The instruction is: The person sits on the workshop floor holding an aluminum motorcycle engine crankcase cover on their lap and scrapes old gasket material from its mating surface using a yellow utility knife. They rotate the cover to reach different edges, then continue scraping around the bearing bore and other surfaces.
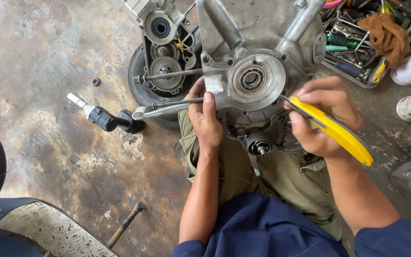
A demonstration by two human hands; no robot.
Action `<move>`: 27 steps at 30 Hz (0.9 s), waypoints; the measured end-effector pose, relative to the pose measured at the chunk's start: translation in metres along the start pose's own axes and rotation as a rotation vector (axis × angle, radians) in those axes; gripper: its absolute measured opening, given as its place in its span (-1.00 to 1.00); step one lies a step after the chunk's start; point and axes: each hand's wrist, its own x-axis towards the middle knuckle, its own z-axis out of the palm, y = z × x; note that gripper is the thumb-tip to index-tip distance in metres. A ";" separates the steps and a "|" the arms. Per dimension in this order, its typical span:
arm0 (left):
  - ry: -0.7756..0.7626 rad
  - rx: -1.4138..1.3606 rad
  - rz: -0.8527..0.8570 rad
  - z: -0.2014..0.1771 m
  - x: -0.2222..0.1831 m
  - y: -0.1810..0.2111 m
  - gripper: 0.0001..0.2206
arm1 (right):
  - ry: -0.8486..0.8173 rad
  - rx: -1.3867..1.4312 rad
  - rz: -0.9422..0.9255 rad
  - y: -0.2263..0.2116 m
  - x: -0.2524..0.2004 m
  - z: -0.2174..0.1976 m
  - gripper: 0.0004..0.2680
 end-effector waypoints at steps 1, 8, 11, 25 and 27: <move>0.001 -0.002 -0.003 0.000 0.000 0.001 -0.49 | -0.001 -0.002 0.002 -0.002 0.006 0.000 -0.80; -0.039 -0.003 0.017 -0.004 0.000 0.002 -0.49 | -0.132 -0.224 -0.152 -0.012 0.039 0.015 -0.82; -0.055 0.002 0.033 -0.005 0.003 -0.001 -0.52 | -0.118 -0.261 -0.166 -0.008 0.042 0.027 -0.81; -0.039 -0.016 0.023 -0.004 0.003 0.001 -0.53 | 0.144 -0.574 -0.364 0.004 0.050 0.060 -0.82; -0.031 -0.022 0.018 -0.004 0.003 0.001 -0.51 | 0.148 -0.572 -0.333 0.005 0.050 0.061 -0.79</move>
